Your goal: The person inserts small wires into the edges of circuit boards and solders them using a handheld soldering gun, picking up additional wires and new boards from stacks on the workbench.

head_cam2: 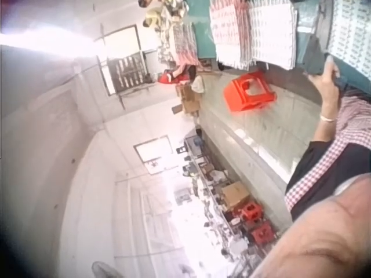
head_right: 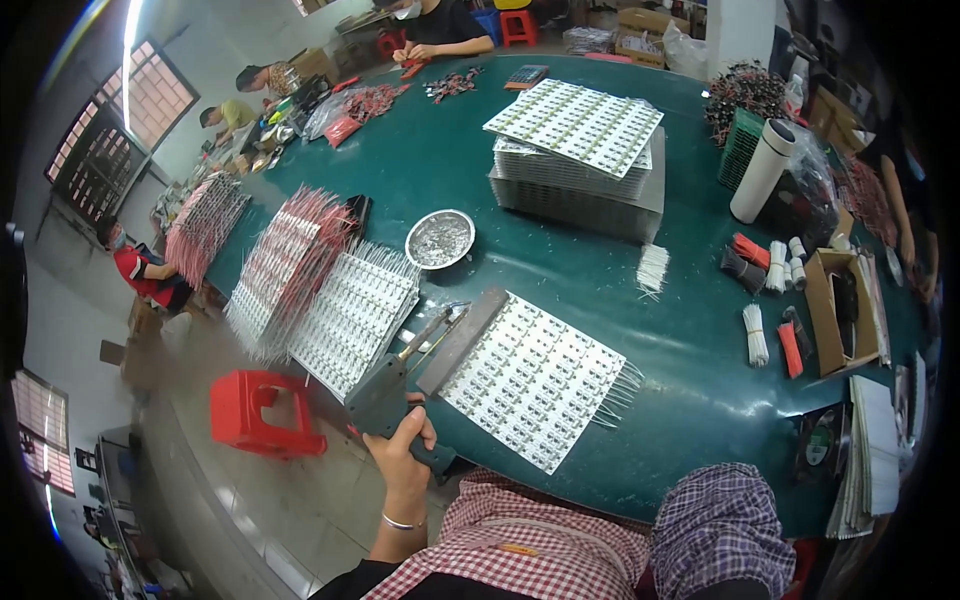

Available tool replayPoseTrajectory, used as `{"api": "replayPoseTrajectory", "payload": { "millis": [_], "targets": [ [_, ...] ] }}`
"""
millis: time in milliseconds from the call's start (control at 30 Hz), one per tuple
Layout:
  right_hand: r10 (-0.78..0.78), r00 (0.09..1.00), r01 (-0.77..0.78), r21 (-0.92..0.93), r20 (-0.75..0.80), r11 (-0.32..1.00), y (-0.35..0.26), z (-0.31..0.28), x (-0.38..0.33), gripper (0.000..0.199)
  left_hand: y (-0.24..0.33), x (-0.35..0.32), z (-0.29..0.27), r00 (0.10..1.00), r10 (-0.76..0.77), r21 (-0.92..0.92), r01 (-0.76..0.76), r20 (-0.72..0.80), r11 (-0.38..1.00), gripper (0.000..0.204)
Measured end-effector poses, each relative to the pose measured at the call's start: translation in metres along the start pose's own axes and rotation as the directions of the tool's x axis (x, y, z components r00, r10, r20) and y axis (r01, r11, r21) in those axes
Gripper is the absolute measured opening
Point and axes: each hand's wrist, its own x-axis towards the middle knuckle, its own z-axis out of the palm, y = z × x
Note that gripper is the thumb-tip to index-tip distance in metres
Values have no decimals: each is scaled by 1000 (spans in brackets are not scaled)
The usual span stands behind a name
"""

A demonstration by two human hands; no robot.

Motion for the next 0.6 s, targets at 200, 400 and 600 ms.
{"api": "replayPoseTrajectory", "payload": {
  "millis": [200, 400, 600],
  "targets": [
    [33, 997, -37, 55, 64, 998, 7, 0, -7, 10, 3, -3, 4, 1000, 0, 48, -1, 4, 999, 18],
    [52, 991, -66, 112, 119, 991, 13, -4, -10, 12, 1, 1, 12, 1000, 11, -28, -12, -27, 1000, 21],
    [31, 978, -61, 138, 208, 989, 23, -10, -5, 14, -1, 12, 10, 999, -51, -82, 49, -18, 995, 35]
  ]
}}
